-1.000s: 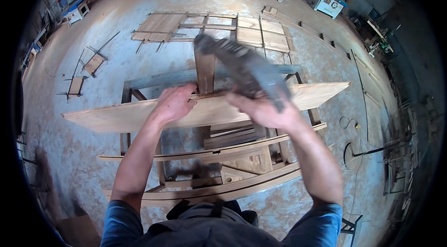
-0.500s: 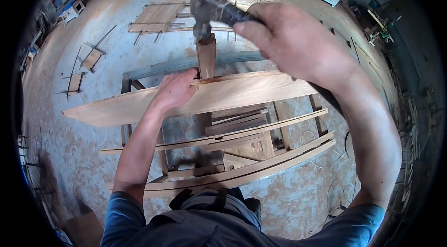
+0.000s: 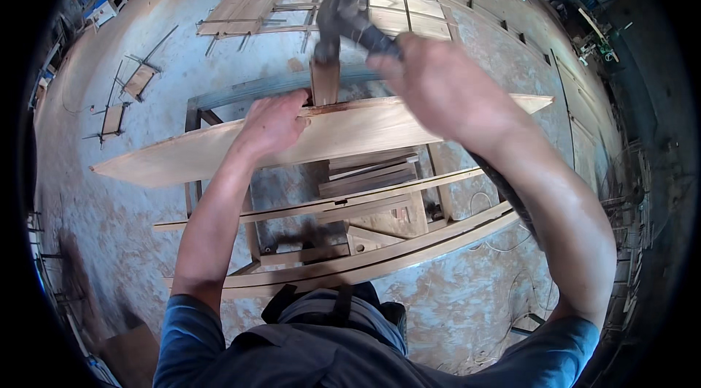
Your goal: The person carries a large wooden board to a workbench and applies a substance to its edges using a brush. They then place the board onto a wooden frame structure and use a hammer to tap a smaller wooden piece into position on the board.
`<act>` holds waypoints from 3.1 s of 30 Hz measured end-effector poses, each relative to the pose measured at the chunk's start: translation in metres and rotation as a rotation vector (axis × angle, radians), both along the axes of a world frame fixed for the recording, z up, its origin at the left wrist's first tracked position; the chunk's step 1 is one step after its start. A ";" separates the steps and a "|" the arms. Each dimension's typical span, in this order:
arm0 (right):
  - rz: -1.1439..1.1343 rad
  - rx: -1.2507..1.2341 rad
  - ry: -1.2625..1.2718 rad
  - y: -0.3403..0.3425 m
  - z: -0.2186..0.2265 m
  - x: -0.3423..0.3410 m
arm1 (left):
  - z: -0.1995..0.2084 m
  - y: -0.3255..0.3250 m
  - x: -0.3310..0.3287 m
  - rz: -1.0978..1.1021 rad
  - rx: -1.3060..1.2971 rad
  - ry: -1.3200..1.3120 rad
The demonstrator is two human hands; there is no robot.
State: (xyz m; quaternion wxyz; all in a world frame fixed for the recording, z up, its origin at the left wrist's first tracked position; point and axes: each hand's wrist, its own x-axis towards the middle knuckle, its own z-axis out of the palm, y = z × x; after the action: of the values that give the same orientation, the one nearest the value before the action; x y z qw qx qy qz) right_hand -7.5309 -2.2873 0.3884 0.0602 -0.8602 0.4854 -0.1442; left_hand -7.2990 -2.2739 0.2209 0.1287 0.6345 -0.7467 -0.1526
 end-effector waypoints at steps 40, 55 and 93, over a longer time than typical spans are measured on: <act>0.056 0.230 -0.049 0.072 -0.056 -0.036 | -0.006 0.050 -0.018 -0.012 0.056 0.054; -0.314 0.402 -0.360 0.151 -0.058 -0.064 | -0.019 0.077 -0.024 -0.108 -0.036 0.022; -0.446 0.261 -0.599 0.144 -0.106 -0.018 | -0.023 0.036 -0.014 -0.092 -0.187 0.172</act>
State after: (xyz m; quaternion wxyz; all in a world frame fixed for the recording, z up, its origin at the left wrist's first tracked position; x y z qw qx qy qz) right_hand -7.5493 -2.1438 0.2819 0.2750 -0.6386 0.6356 -0.3354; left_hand -7.3128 -2.2376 0.1978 0.2435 0.5695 -0.7721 -0.1420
